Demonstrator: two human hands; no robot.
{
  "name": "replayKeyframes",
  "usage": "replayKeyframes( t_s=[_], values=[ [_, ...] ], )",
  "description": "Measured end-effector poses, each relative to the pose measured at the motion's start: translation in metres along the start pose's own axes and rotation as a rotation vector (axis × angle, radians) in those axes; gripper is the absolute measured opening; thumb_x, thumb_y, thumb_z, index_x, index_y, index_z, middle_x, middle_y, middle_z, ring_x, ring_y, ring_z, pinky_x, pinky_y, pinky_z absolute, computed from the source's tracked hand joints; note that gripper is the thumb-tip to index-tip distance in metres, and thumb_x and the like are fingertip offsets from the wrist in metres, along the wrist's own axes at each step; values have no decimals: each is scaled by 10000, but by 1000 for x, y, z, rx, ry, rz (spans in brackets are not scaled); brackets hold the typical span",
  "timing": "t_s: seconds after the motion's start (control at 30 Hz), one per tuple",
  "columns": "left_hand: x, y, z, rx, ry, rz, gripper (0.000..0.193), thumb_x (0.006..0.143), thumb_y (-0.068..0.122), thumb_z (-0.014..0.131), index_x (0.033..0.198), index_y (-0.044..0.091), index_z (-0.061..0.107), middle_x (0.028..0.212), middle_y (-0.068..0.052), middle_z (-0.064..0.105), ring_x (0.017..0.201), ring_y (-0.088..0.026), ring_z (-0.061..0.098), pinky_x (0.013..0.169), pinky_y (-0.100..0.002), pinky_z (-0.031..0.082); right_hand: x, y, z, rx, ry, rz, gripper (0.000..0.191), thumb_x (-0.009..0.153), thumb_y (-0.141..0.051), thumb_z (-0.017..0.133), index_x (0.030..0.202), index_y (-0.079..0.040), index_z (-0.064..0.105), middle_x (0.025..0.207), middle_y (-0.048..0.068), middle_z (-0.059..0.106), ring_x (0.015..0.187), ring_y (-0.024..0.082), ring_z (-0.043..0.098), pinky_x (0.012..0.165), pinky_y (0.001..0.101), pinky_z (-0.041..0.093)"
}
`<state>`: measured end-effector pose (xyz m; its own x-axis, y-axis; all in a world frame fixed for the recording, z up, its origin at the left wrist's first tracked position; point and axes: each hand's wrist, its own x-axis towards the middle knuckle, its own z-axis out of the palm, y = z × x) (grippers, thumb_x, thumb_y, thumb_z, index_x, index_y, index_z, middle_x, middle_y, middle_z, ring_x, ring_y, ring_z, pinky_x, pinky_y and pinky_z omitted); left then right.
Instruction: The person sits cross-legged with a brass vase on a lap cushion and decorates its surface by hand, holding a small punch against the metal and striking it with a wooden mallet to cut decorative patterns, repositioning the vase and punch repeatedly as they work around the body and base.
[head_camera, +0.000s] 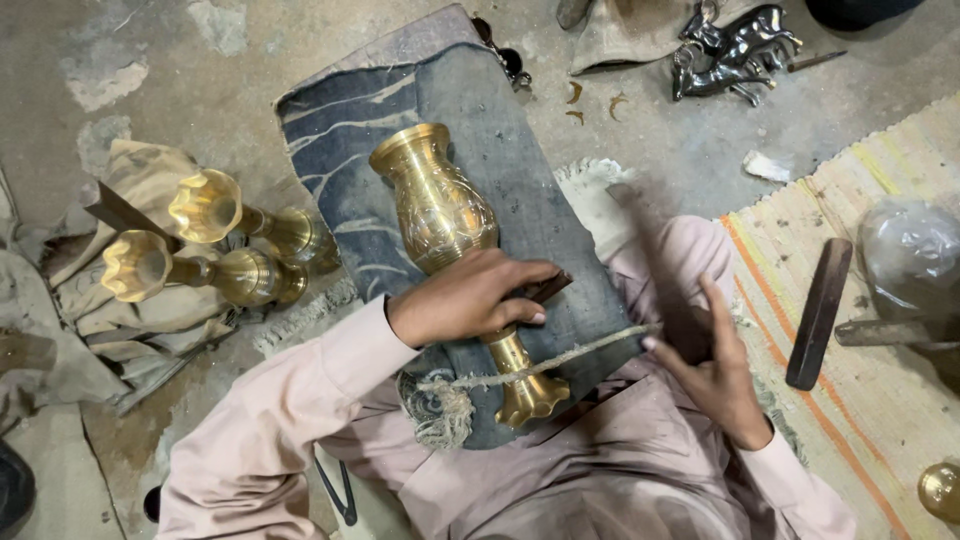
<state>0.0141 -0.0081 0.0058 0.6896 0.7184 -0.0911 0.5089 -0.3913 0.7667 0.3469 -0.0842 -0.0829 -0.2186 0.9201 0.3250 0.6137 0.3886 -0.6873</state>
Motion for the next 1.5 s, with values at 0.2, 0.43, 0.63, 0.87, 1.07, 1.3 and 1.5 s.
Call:
replayKeyframes(
  t_s=[0.2, 0.43, 0.63, 0.87, 1.07, 1.3, 1.5],
  values=[
    [-13, 17, -1, -31, 45, -17, 387, 939, 249, 683, 1275, 60, 655, 895, -190, 747, 774, -361, 737, 744, -465, 559, 11, 5, -8, -176, -125, 27, 832, 735, -152, 889, 1447, 13, 492, 967, 160, 697, 866, 213, 694, 744, 350, 549],
    [-15, 15, 4, -38, 155, 14, 401, 955, 235, 669, 1301, 35, 638, 917, -193, 752, 783, -376, 731, 756, -477, 555, 26, -8, -29, 313, 115, 180, 748, 847, -26, 793, 1503, 10, 435, 1131, 78, 626, 981, 132, 635, 880, 277, 541],
    [-16, 14, 7, -29, 216, 76, 390, 952, 220, 678, 1287, 24, 637, 978, -196, 754, 833, -385, 730, 776, -485, 554, 28, -16, -31, 467, 170, 197, 588, 971, -46, 795, 1434, -22, 433, 1022, 74, 674, 875, 132, 687, 828, 284, 580],
    [-19, 19, 7, -7, 179, 49, 349, 948, 213, 690, 1250, 43, 661, 959, -193, 746, 871, -397, 720, 748, -486, 549, 30, -10, -26, -169, 24, -36, 772, 750, -118, 832, 1407, 66, 471, 1017, 165, 673, 887, 245, 658, 762, 377, 535],
    [-21, 21, 8, -3, 279, 116, 310, 941, 209, 714, 1208, 51, 694, 1006, -179, 760, 888, -384, 731, 769, -455, 571, 23, -9, -21, -117, -106, 100, 469, 813, -126, 843, 1213, -35, 615, 967, 143, 693, 871, 256, 680, 766, 360, 537],
    [-21, 19, 6, -53, 192, 43, 383, 940, 237, 688, 1270, 44, 663, 968, -172, 761, 807, -359, 740, 738, -444, 565, 17, -4, -28, -359, -232, -101, 764, 709, -81, 858, 1417, -111, 573, 999, 150, 725, 860, 297, 706, 741, 376, 547],
    [-13, 6, -3, -16, 148, 108, 424, 934, 253, 711, 1297, 41, 653, 990, -184, 759, 821, -370, 733, 781, -475, 556, 4, 0, -23, 21, 37, 70, 821, 864, -116, 807, 1566, 48, 414, 1149, 159, 703, 1003, 179, 687, 908, 335, 544]
  ],
)
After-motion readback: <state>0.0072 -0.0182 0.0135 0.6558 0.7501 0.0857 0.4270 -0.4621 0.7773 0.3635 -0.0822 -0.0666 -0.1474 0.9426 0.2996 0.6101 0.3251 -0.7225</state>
